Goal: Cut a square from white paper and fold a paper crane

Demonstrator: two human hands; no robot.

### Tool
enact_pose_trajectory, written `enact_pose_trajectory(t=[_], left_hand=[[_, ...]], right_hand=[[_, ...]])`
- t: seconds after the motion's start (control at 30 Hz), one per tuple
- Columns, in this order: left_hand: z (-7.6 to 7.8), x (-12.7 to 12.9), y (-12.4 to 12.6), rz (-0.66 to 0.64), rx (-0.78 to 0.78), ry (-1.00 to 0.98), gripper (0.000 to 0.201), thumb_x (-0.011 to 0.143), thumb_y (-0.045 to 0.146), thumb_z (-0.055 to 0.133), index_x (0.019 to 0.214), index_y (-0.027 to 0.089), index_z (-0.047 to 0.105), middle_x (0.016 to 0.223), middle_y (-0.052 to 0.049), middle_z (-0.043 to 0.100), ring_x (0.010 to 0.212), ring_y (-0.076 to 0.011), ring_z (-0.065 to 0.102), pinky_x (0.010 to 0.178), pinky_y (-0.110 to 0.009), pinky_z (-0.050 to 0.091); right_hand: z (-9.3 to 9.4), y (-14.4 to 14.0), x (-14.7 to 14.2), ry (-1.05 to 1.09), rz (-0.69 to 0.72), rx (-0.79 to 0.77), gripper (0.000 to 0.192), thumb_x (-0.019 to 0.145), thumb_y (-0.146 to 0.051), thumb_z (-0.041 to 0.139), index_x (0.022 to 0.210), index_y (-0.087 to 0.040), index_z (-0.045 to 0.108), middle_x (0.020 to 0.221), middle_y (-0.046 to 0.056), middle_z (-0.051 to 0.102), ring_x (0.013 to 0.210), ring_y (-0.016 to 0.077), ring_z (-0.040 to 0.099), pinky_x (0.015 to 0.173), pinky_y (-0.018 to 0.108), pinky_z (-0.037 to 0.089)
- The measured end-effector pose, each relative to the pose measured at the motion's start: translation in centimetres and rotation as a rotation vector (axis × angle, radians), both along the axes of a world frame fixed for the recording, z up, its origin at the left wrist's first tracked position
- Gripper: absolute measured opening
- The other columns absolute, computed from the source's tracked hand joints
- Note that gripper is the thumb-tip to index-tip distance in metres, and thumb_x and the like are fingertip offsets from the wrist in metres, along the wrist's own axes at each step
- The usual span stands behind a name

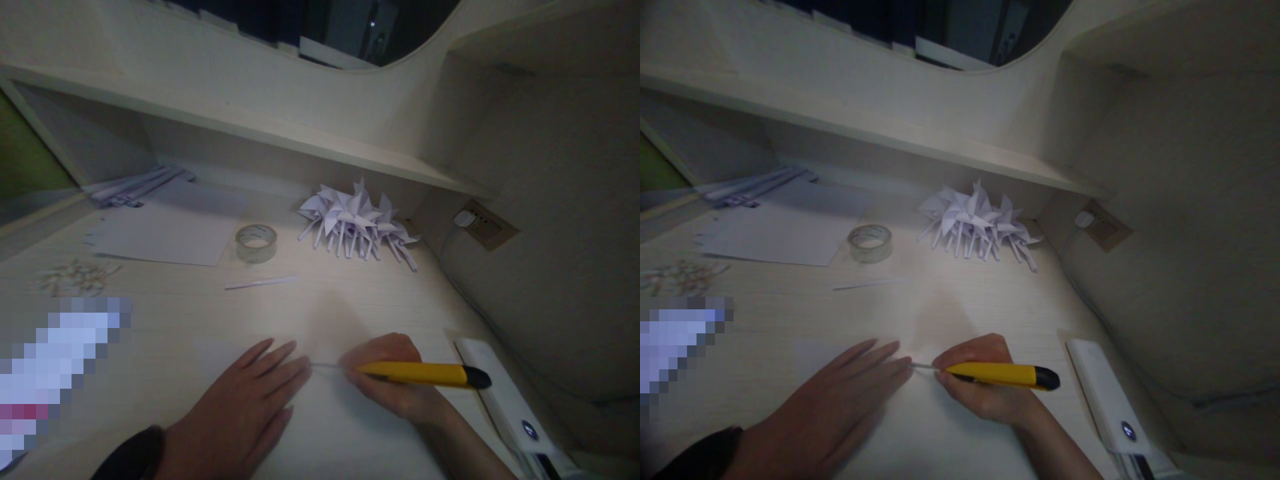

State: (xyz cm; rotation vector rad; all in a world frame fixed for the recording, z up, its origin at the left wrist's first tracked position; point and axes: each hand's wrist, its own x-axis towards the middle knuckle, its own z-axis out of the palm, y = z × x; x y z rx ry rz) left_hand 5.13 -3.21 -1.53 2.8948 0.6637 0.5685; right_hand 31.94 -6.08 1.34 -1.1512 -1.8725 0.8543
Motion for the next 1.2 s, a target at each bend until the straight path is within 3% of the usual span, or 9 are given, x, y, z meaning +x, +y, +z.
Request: enact_pose_trajectory(t=[0.6,1.2], left_hand=[[-0.25,-0.20,0.27,-0.016,0.006,0.077,0.051,0.090,0.022,0.046,0.140,0.025,0.036,0.138,0.000,0.049,0.128,-0.0220,0.042,0.108,-0.040,0.031],[-0.75,-0.12,-0.21,-0.006,0.024,0.058,0.053,0.089,0.018,0.046,0.141,0.024,0.035,0.140,-0.001,0.046,0.129,-0.0228,0.040,0.109,-0.042,0.029]], right_hand=[[0.66,-0.03,-0.11,0.005,-0.009,-0.041,0.013,0.082,-0.032,0.061,0.082,-0.026,0.073,0.075,0.001,0.073,0.066,0.0183,0.068,0.064,0.032,0.060],[0.30,0.06,-0.22,0.038,-0.045,-0.038,0.014,0.078,-0.034,0.065,0.077,-0.023,0.074,0.072,0.001,0.073,0.062,0.0166,0.068,0.060,0.026,0.058]])
